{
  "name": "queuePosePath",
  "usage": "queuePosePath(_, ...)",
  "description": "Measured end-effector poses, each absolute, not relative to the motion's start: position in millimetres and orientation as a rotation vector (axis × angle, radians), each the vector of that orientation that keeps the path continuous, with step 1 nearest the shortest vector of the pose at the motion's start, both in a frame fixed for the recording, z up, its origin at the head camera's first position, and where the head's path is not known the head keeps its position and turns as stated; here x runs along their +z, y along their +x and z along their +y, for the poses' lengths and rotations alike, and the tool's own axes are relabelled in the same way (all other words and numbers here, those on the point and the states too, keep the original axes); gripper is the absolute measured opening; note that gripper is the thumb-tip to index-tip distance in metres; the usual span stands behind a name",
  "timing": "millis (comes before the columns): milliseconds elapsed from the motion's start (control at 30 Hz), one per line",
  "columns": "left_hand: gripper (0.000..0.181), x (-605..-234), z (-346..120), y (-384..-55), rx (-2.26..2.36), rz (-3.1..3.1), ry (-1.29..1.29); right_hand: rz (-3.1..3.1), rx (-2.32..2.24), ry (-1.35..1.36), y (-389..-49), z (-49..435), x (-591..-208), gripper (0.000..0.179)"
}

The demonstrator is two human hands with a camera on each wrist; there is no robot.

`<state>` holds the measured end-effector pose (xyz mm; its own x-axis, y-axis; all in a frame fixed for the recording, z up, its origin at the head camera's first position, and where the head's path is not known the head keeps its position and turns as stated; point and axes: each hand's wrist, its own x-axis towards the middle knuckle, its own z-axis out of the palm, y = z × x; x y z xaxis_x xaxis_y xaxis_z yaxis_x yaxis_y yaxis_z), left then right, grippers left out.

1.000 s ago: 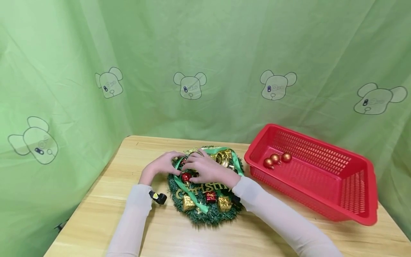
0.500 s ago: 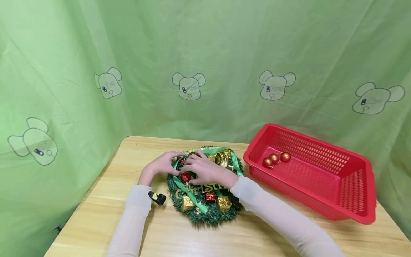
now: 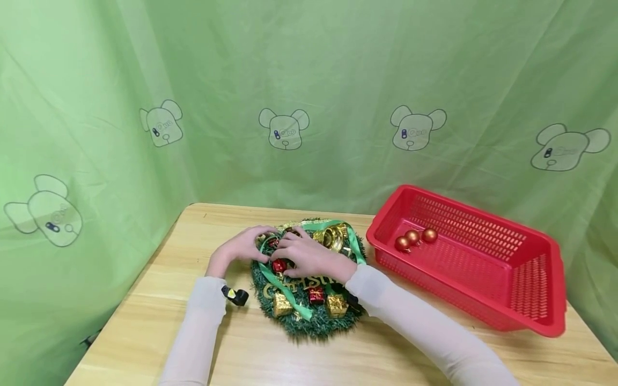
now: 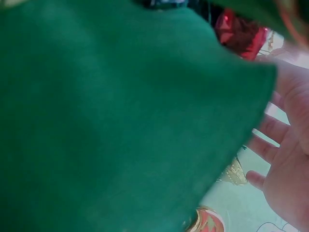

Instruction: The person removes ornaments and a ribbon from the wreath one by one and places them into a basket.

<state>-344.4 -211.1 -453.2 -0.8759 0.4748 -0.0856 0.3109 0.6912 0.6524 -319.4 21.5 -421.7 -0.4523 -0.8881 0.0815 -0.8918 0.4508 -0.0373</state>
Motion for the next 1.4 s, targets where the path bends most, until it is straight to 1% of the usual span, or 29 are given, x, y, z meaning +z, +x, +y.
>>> queuePosePath(567,0.084,-452.6,-211.1,-343.7,0.988,2.631,0.625,-2.611,0.068,1.617,-319.6,20.0,-422.9,0.044)
queuePosePath(1400,0.084,-453.8,-211.4,-345.9,0.991,2.633,0.649,-2.603,0.154,1.622,-321.0,21.9,-424.6,0.044)
